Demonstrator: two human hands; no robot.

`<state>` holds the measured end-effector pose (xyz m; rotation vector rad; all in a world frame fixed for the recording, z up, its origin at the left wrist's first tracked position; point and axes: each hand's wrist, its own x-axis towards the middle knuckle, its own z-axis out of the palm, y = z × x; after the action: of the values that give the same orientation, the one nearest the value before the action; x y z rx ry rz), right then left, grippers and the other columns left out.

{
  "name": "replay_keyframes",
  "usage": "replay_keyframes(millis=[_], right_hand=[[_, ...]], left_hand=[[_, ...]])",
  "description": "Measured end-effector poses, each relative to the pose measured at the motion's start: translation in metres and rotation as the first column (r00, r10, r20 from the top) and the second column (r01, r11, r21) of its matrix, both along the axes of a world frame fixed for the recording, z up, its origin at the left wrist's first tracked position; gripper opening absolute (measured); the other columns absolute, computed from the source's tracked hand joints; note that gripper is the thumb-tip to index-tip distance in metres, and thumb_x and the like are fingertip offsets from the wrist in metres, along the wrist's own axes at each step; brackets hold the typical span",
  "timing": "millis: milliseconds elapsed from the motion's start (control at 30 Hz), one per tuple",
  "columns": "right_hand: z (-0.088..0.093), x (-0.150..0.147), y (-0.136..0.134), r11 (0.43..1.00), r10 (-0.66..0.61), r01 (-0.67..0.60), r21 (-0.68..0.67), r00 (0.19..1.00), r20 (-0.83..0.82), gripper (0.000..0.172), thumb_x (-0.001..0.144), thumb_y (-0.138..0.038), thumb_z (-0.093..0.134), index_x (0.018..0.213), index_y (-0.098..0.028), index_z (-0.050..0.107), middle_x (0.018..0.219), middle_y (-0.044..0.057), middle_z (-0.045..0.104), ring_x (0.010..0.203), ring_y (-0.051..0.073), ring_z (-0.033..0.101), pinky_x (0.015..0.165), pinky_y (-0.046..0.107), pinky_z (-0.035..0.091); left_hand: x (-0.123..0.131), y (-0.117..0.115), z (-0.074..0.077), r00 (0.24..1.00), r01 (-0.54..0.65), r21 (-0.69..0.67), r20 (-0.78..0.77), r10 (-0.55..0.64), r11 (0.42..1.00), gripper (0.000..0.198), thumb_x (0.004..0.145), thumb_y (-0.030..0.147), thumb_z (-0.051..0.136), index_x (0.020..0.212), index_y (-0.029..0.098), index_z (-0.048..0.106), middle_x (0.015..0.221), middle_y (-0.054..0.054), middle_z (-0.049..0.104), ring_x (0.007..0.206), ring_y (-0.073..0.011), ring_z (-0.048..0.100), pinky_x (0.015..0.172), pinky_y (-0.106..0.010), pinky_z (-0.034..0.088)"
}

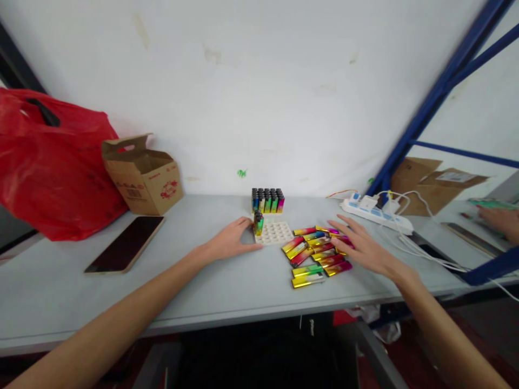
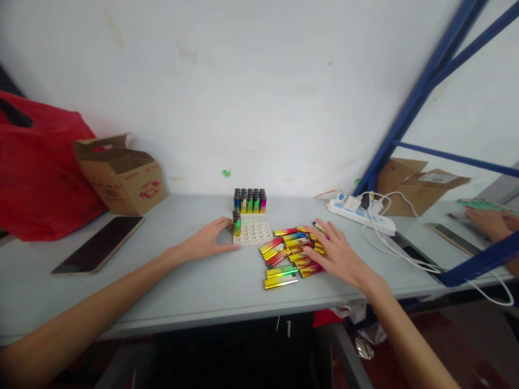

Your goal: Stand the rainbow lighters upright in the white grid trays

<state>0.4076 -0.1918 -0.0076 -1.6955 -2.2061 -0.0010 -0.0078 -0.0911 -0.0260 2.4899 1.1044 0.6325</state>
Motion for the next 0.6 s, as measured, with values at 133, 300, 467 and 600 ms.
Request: replay_keyframes(millis=[133,300,467,600], right_hand=[[-0.019,-0.039,-0.044,0.998,0.053,-0.052,-0.021,0.994,0.098,0.070,0.105,-0.067,0.047,0.170,-0.044,0.032,0.180,0.003,0.022,0.166,0.042,0.016,0.130,0.070,0.025],[-0.033,-0.065,-0.038,0.999,0.026,-0.022,-0.038,0.991,0.131,0.072,0.105,-0.068,0.047,0.171,-0.047,0.027,0.181,0.001,0.020,0.164,0.048,0.016,0.125,0.077,0.027],[-0.033,-0.063,-0.008,0.999,0.031,-0.032,0.008,0.990,0.140,0.071,0.105,-0.067,0.046,0.170,-0.043,0.031,0.180,0.005,0.024,0.163,0.048,0.021,0.126,0.073,0.030],[-0.032,-0.061,0.011,0.999,0.024,-0.026,0.018,0.991,0.135,0.071,0.106,-0.068,0.044,0.170,-0.039,0.036,0.179,0.008,0.026,0.164,0.045,0.023,0.126,0.072,0.030]], left_hand=[[0.000,0.000,0.002,1.000,0.000,0.006,-0.020,0.000,1.000,0.065,0.086,0.070,0.070,0.126,0.019,0.063,0.135,-0.016,0.067,0.125,-0.0342,0.066,0.112,-0.046,0.051],[-0.011,0.007,0.009,0.999,-0.021,0.047,-0.045,0.023,0.999,0.065,0.081,0.070,0.073,0.123,0.020,0.066,0.134,-0.015,0.068,0.125,-0.0343,0.066,0.112,-0.045,0.052],[-0.033,0.017,0.021,0.994,-0.051,0.064,-0.093,0.057,0.997,0.069,0.072,0.070,0.078,0.119,0.019,0.070,0.133,-0.017,0.070,0.125,-0.0373,0.066,0.113,-0.045,0.051],[-0.044,0.020,0.029,0.991,-0.062,0.072,-0.110,0.070,0.995,0.066,0.068,0.067,0.080,0.116,0.021,0.072,0.126,-0.014,0.074,0.120,-0.0371,0.069,0.109,-0.043,0.054]])
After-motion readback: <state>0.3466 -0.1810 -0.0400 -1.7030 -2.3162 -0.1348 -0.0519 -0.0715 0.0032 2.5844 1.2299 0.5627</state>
